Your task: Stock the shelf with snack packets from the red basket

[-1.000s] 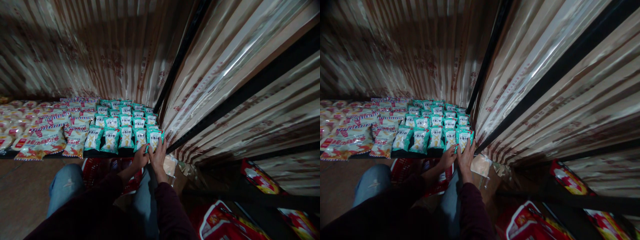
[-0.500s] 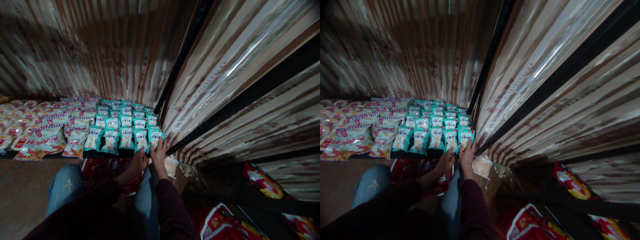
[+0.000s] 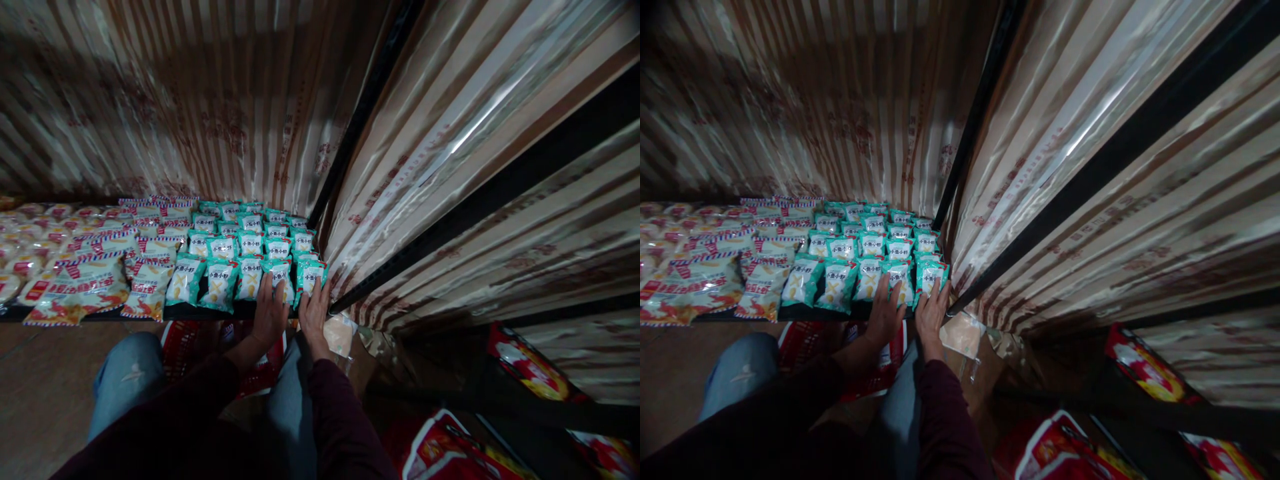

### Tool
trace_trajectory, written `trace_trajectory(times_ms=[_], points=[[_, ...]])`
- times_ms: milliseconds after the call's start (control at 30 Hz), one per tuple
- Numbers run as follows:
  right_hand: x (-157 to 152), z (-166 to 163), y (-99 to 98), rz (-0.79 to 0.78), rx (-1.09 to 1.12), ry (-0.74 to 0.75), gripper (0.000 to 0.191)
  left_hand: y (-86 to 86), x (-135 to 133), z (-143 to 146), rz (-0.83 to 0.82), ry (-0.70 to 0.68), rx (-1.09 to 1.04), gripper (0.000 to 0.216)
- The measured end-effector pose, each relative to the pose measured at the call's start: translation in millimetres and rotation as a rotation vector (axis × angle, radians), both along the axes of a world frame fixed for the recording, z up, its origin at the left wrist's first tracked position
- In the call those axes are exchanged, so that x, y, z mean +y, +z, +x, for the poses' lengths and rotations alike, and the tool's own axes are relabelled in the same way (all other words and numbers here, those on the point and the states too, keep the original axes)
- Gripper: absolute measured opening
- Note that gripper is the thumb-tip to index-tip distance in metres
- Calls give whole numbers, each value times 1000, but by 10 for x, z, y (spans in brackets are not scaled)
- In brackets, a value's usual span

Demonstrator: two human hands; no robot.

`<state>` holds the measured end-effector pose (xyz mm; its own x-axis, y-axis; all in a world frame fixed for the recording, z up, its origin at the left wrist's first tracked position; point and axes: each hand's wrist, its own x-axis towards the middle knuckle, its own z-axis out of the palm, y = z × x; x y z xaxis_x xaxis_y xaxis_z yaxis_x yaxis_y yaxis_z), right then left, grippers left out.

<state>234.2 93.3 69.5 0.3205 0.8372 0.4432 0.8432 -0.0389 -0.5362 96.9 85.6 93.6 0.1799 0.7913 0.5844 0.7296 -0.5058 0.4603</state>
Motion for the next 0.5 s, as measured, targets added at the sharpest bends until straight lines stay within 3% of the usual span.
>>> trace_trajectory(times_ms=[300, 500], points=[[-8, -15, -76, 52, -35, -7, 59, -195, 133, -101, 47, -66, -19, 65], [24, -18, -49, 35, -55, 4, 62, -134, 152, -94, 38, -68, -70, 51]])
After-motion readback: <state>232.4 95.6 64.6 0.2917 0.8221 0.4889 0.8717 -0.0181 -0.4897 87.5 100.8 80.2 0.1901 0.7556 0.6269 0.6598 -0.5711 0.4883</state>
